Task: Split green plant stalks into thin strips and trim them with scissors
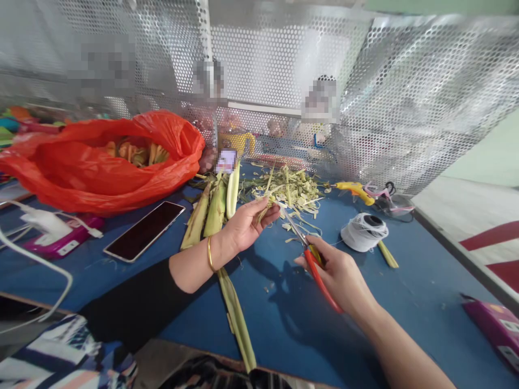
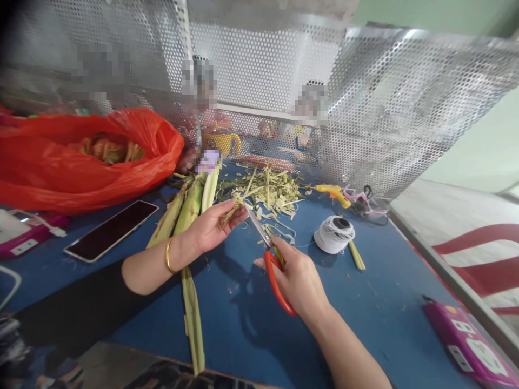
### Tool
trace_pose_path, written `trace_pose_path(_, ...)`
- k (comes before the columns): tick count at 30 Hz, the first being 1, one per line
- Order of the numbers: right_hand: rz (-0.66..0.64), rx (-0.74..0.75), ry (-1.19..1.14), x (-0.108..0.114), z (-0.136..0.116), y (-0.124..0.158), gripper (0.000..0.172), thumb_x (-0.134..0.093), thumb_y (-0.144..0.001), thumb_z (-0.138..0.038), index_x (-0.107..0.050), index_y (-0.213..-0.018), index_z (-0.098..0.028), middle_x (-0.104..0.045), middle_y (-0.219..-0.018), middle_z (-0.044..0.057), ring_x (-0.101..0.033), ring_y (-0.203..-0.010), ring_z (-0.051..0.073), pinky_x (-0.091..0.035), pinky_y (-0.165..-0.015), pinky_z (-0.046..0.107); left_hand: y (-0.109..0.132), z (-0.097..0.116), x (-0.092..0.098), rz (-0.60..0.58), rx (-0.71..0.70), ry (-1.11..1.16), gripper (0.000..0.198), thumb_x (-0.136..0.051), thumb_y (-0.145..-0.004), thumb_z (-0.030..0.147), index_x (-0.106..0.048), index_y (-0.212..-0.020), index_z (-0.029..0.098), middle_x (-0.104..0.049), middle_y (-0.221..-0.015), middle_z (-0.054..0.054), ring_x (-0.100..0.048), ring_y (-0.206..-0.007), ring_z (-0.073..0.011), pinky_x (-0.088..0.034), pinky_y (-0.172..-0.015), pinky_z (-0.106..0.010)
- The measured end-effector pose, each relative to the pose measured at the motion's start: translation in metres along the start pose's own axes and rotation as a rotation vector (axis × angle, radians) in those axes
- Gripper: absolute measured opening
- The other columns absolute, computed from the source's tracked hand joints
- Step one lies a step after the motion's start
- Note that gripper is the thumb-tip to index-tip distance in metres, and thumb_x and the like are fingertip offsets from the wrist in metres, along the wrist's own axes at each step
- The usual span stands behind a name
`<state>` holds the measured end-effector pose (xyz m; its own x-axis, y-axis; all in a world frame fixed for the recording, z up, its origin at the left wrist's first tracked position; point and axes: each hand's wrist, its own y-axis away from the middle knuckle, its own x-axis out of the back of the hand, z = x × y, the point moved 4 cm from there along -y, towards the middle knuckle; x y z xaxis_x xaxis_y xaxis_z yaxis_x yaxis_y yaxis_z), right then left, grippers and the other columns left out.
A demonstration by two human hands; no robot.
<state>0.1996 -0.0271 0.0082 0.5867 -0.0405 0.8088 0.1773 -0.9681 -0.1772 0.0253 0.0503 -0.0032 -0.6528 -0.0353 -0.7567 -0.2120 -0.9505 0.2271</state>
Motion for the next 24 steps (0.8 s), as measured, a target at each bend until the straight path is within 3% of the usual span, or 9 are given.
trace_pose_path(8,0.039,0.024,-0.042,-0.003,-0.004,0.002,0.039,-0.049,-0.085,-0.052,-0.066,-0.094,-0.018,-0.064,-0.064,0.001,-0.054,-0.058,0.014,-0.043,-0.054,0.022,0.001,0.000,0.001,-0.027,-0.001,-0.010,0.017,-0.054,-0.088,0.009,-0.064,-0.075,0.012,-0.071,-0.071,-0.005,-0.069,-0.065,-0.0112,-0.058,-0.070,-0.023)
trace_pose_path(13,0.106,-0.037,-0.078,-0.003,0.004,-0.001,0.046,-0.052,-0.084,-0.055,-0.065,-0.104,-0.016,-0.061,-0.061,-0.002,-0.049,-0.052,0.012,-0.041,-0.050,0.021,0.001,0.001,0.002,-0.012,-0.024,-0.052,0.011,-0.059,-0.083,0.005,-0.063,-0.077,0.012,-0.070,-0.072,-0.004,-0.069,-0.064,-0.0111,-0.057,-0.067,-0.021)
trace_pose_path(17,0.156,-0.070,0.017,0.002,0.007,-0.005,0.051,-0.050,-0.081,-0.061,-0.067,-0.101,-0.017,-0.064,-0.061,0.000,-0.052,-0.052,0.014,-0.040,-0.051,0.023,0.000,0.001,0.003,0.006,-0.025,-0.071,0.012,-0.056,-0.085,0.005,-0.065,-0.079,0.011,-0.071,-0.075,-0.007,-0.069,-0.066,-0.0115,-0.056,-0.069,-0.021)
trace_pose_path(24,0.052,-0.144,0.284,0.003,0.010,-0.009,0.046,-0.044,-0.086,-0.058,-0.067,-0.103,-0.021,-0.070,-0.069,0.005,-0.064,-0.061,0.021,-0.039,-0.054,0.026,0.000,0.003,0.003,0.011,0.042,-0.048,0.020,-0.047,-0.088,0.009,-0.066,-0.080,0.008,-0.072,-0.077,-0.011,-0.070,-0.072,-0.0166,-0.057,-0.067,-0.025)
